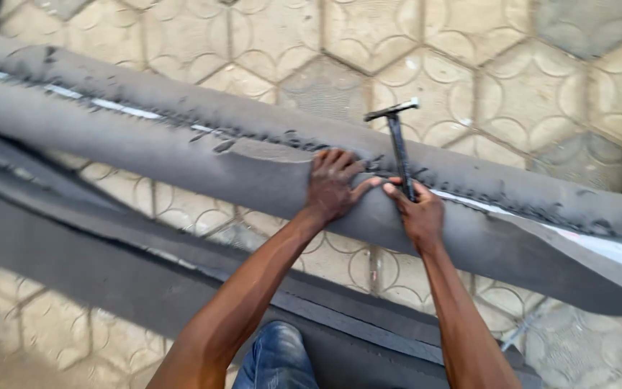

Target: Hammering along a seam on a piece of grey foam padding to flatten or secure it

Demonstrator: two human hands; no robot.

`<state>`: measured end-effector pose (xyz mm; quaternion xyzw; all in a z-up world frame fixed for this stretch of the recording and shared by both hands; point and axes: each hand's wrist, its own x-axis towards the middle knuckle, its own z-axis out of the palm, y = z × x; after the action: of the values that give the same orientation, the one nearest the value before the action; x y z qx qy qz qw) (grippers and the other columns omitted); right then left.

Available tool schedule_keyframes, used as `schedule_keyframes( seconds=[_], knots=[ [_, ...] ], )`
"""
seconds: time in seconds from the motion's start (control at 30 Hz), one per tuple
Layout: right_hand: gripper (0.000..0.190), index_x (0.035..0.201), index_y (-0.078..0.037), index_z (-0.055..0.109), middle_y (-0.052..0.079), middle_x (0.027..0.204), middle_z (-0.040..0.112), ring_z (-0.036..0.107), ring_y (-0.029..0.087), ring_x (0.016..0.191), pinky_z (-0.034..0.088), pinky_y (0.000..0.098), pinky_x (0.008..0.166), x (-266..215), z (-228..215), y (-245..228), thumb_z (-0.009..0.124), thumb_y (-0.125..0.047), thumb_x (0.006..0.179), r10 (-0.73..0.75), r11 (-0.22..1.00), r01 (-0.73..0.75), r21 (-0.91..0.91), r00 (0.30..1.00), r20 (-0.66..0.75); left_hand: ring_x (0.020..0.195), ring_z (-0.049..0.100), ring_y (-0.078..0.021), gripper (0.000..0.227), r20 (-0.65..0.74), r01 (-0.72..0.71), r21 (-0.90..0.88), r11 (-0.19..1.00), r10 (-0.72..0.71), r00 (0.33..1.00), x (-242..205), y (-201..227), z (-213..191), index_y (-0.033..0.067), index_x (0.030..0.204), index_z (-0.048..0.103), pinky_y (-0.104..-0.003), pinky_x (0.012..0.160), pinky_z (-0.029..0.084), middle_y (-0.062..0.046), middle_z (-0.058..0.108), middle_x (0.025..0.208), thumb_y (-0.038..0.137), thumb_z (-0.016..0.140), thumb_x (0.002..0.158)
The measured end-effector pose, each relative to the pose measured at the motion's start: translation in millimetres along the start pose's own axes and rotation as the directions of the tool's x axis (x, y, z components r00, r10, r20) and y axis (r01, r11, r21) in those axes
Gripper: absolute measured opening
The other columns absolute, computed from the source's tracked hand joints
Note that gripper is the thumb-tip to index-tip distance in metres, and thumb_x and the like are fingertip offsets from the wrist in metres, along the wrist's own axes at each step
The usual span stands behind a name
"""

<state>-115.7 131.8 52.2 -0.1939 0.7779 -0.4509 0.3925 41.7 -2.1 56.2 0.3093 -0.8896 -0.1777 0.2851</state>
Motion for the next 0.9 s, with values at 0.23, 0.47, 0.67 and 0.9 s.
schedule_keyframes(
  seconds=[0.23, 0.47, 0.67, 0.9],
  knots=[
    [0.021, 0.090, -0.028, 0.083, -0.002, 0.058, 0.064, 0.053, 0.005, 0.056, 0.043, 0.0198, 0.056, -12.7, 10.7, -33.0, 0.094, -0.038, 0.075, 0.075, 0.991, -0.088, -0.097, 0.988, -0.133, 0.099, 0.061, -0.0218, 0.039, -0.004, 0.054, 0.031, 0.998, -0.054, 0.999, -4.9, -9.0, 19.1, 0.0183, 0.077, 0.066, -0.047, 0.101, 0.040, 0.001, 0.058, 0.086, 0.052, 0.069, 0.094],
    [0.024, 0.087, -0.030, 0.082, 0.004, 0.062, 0.066, 0.061, 0.016, 0.058, 0.048, 0.0285, 0.059, 6.6, 24.8, -10.5, 0.094, -0.043, 0.070, 0.060, 0.971, -0.115, -0.209, 0.966, -0.253, 0.117, 0.056, -0.0293, 0.044, 0.008, 0.113, 0.126, 0.986, -0.115, 0.993, 1.9, -0.3, 12.1, 0.0174, 0.101, 0.059, -0.050, 0.105, 0.039, -0.007, 0.058, 0.114, 0.055, 0.074, 0.085],
    [0.036, 0.097, -0.012, 0.074, -0.001, 0.050, 0.050, 0.047, 0.007, 0.044, 0.040, 0.0233, 0.044, -61.4, -35.4, -65.8, 0.077, -0.049, 0.095, 0.027, 0.987, -0.032, 0.156, 0.999, 0.037, 0.151, 0.031, -0.0383, 0.076, 0.143, 0.107, 0.254, 0.961, -0.146, 0.979, 7.0, 7.9, 6.5, 0.0065, 0.144, 0.053, -0.052, 0.118, 0.025, -0.021, 0.038, 0.160, 0.055, 0.073, 0.090],
    [0.043, 0.126, 0.009, 0.055, 0.017, 0.087, 0.055, 0.033, 0.007, 0.049, 0.024, 0.0216, 0.039, -242.2, -171.4, -44.2, 0.055, -0.030, 0.107, -0.182, 0.626, -0.252, 0.738, 0.873, 0.452, 0.144, 0.037, -0.0362, 0.083, 0.329, -0.024, 0.409, 0.912, -0.122, 0.936, 4.7, -17.7, 27.8, 0.0113, 0.150, 0.047, -0.060, 0.116, 0.027, -0.017, 0.046, 0.153, 0.072, 0.053, 0.094]
  ],
)
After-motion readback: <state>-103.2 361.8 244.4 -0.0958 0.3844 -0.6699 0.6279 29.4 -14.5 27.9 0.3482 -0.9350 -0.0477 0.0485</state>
